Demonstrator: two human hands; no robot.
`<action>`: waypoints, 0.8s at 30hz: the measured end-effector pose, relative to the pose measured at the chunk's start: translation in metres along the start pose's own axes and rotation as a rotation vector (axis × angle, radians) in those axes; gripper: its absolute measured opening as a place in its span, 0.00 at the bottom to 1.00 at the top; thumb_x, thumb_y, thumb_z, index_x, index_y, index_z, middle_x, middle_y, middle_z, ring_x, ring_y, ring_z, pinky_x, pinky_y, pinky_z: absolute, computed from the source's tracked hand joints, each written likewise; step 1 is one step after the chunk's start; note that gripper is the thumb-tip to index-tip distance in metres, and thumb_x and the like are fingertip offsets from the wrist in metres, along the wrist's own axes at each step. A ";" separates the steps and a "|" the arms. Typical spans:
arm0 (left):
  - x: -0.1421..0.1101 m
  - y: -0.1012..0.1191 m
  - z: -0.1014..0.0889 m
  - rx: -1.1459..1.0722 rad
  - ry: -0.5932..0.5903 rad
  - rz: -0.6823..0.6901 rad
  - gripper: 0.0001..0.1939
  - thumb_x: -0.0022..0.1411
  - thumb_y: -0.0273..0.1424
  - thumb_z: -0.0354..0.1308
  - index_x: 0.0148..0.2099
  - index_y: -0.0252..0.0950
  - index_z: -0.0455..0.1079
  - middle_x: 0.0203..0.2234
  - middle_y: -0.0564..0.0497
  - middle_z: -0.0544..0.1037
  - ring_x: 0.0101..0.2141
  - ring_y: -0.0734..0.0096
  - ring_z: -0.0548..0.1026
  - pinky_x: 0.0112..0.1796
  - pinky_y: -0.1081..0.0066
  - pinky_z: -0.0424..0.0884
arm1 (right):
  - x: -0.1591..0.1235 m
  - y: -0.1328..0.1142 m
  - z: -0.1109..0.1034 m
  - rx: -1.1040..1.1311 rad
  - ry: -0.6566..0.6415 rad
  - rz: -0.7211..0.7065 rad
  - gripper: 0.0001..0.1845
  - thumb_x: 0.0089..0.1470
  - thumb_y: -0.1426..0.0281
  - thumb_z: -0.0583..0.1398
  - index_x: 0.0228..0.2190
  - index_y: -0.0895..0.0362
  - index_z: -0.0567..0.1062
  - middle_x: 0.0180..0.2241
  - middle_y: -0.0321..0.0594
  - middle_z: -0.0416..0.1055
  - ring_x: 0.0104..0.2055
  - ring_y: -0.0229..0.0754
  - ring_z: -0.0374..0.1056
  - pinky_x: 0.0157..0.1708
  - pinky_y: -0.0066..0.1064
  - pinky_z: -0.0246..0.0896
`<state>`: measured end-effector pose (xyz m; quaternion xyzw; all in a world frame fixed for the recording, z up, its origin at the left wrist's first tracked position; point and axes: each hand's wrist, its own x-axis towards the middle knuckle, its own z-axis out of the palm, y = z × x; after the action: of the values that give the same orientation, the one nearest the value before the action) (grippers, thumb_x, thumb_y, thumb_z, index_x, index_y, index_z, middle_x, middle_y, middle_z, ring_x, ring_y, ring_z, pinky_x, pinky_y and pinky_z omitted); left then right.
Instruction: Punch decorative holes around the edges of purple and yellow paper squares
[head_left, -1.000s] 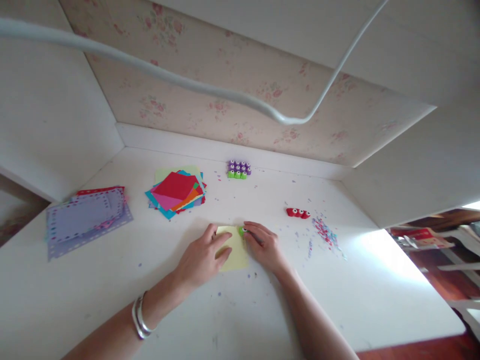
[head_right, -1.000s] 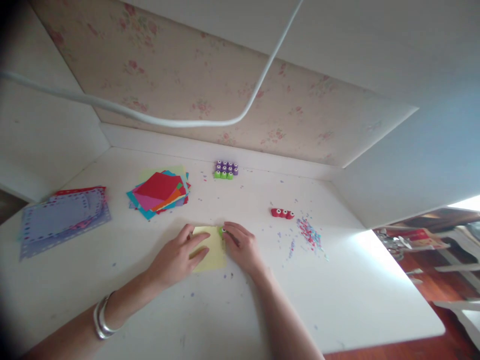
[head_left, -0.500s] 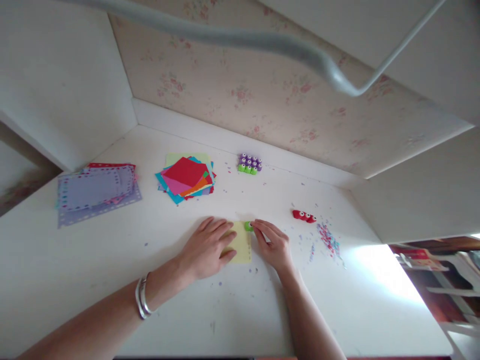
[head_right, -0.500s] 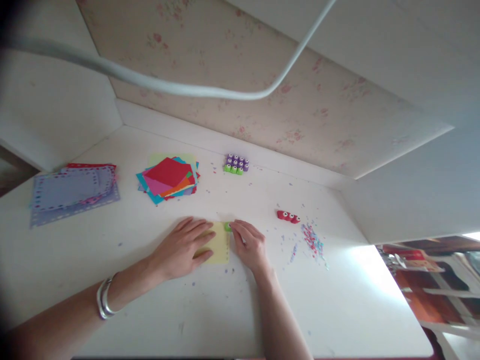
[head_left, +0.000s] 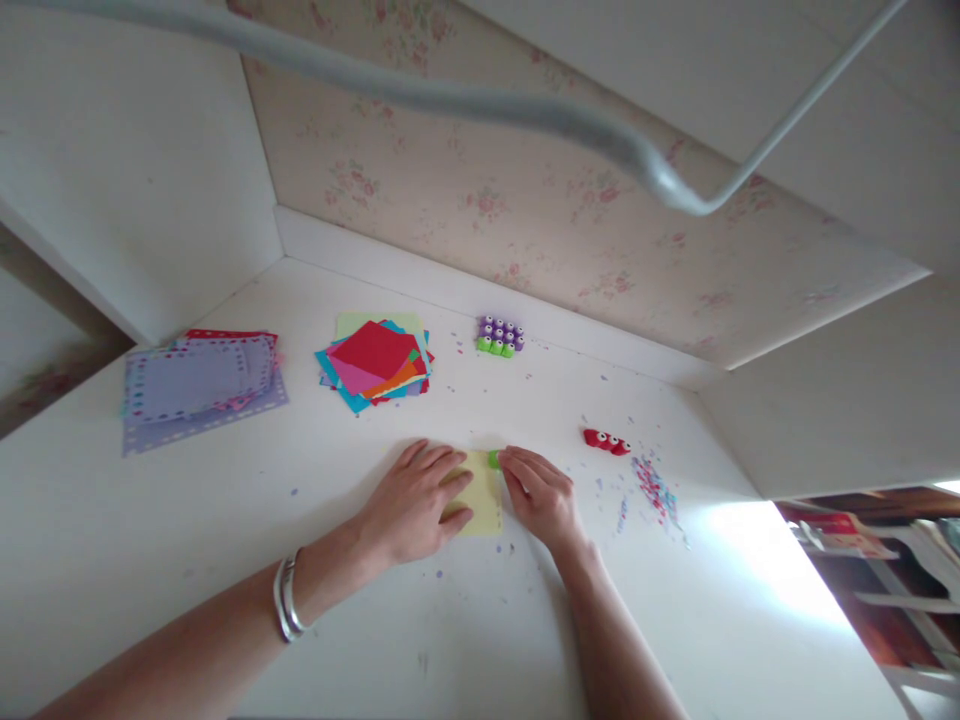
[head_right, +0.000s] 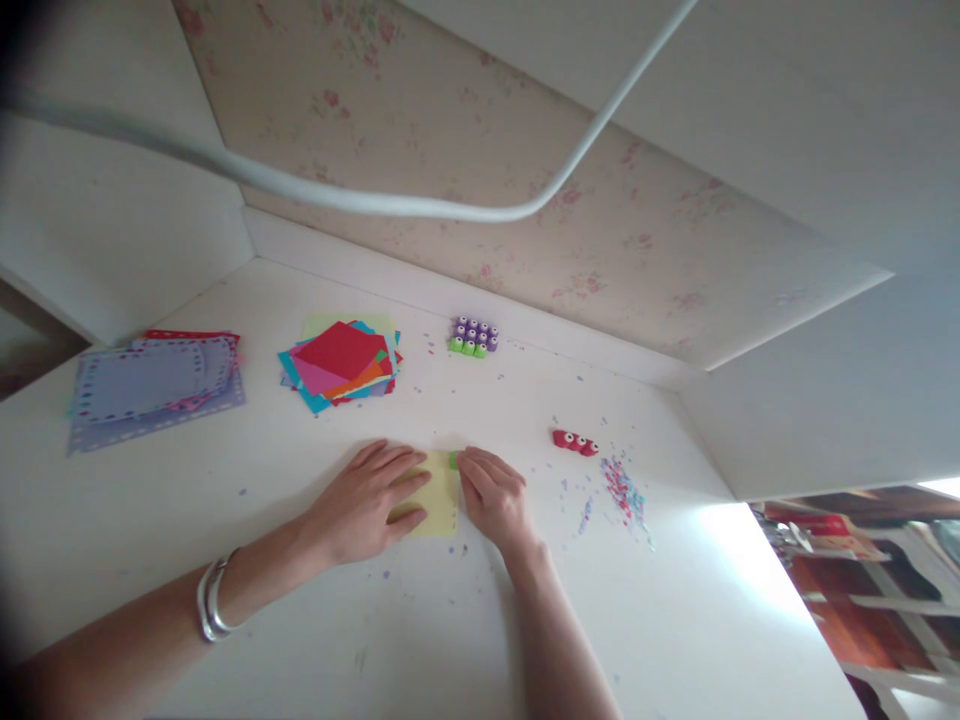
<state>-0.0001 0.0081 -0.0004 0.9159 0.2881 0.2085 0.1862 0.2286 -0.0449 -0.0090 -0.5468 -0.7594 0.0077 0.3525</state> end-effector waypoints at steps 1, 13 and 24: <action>0.000 0.000 0.000 0.004 -0.004 0.001 0.18 0.62 0.40 0.57 0.53 0.43 0.71 0.54 0.48 0.73 0.56 0.56 0.65 0.60 0.53 0.51 | 0.001 0.000 -0.001 -0.027 -0.029 -0.029 0.17 0.60 0.75 0.57 0.47 0.48 0.77 0.42 0.39 0.79 0.47 0.46 0.74 0.48 0.42 0.72; 0.002 0.002 0.003 0.029 0.004 0.005 0.17 0.62 0.40 0.56 0.52 0.41 0.72 0.53 0.46 0.72 0.55 0.55 0.66 0.59 0.52 0.51 | 0.019 -0.002 -0.015 -0.196 -0.259 -0.154 0.18 0.59 0.78 0.53 0.44 0.51 0.77 0.32 0.41 0.77 0.38 0.44 0.71 0.54 0.45 0.62; 0.004 0.000 0.002 0.060 0.016 0.019 0.16 0.63 0.39 0.56 0.51 0.42 0.73 0.53 0.46 0.73 0.55 0.57 0.67 0.58 0.52 0.54 | 0.025 -0.008 -0.017 -0.229 -0.264 -0.197 0.22 0.53 0.83 0.53 0.43 0.52 0.77 0.35 0.37 0.79 0.35 0.39 0.74 0.60 0.45 0.53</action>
<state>0.0037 0.0102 -0.0014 0.9221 0.2868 0.2090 0.1542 0.2276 -0.0340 0.0204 -0.5007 -0.8447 -0.0417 0.1843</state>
